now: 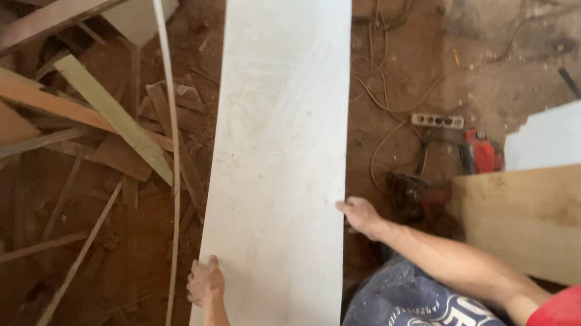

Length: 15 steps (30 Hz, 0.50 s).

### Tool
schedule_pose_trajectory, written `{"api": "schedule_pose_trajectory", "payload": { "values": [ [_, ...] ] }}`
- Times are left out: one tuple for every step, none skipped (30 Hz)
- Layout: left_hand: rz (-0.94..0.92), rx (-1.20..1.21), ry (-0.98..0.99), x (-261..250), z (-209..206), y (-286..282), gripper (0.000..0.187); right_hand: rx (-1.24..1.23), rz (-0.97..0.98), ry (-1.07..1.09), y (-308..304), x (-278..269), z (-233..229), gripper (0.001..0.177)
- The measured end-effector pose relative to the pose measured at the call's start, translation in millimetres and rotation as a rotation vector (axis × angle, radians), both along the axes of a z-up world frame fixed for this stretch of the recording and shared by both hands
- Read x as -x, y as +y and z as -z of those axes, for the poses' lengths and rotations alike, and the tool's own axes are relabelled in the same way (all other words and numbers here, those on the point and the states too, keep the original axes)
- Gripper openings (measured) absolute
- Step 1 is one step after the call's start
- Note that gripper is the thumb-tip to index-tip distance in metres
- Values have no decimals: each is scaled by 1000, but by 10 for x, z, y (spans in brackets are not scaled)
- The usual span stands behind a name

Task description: The person positions a large wooden board on supports, then uses a circular saw to cut along its length. After completing the cut, the person lifts and moves the cut board to a storage area.

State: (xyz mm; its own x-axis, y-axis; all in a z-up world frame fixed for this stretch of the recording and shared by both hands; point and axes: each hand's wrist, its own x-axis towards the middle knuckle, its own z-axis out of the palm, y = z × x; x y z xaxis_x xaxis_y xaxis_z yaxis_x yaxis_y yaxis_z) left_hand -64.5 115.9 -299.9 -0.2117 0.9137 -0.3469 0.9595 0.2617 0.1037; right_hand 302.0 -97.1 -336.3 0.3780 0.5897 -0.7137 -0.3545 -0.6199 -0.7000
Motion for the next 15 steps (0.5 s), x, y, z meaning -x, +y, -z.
{"api": "schedule_pose_trajectory", "payload": {
  "values": [
    [7,-60,28,-56,54,-31,75,-13,6,26,36,-144,48,45],
    [24,-111,62,-66,109,-122,78,-38,26,20,-6,-229,103,45],
    [37,-164,68,-119,187,-181,80,-63,47,12,-4,-360,158,46],
    [60,-204,81,-136,255,-263,82,-133,-56,-264,-16,-465,203,52],
    [85,-244,92,-170,323,-348,84,-217,139,-81,8,-557,251,48],
    [177,-295,96,-249,404,-476,81,-258,258,114,-15,-698,314,45],
    [271,-344,94,-358,476,-643,78,-76,351,241,-47,-855,364,31],
    [299,-341,42,-522,530,-784,74,-40,378,246,-23,-1028,413,32],
    [326,-335,-11,-669,543,-939,69,-4,403,251,-57,-1151,468,34],
    [366,-370,-99,-838,553,-1101,64,26,393,189,-96,-1261,521,38],
    [404,-401,-188,-995,532,-1270,58,56,380,129,-158,-1321,561,41],
    [492,-417,-262,-1172,497,-1421,54,80,360,68,-228,-1371,612,45],
    [579,-429,-338,-1349,438,-1556,49,159,338,32,-344,-1399,662,48],
    [620,-397,-361,-1536,364,-1654,46,237,311,-3,-462,-1428,716,51],
    [659,-365,-385,-1723,274,-1732,43,314,282,-37,-586,-1436,775,54]
  ]
}}
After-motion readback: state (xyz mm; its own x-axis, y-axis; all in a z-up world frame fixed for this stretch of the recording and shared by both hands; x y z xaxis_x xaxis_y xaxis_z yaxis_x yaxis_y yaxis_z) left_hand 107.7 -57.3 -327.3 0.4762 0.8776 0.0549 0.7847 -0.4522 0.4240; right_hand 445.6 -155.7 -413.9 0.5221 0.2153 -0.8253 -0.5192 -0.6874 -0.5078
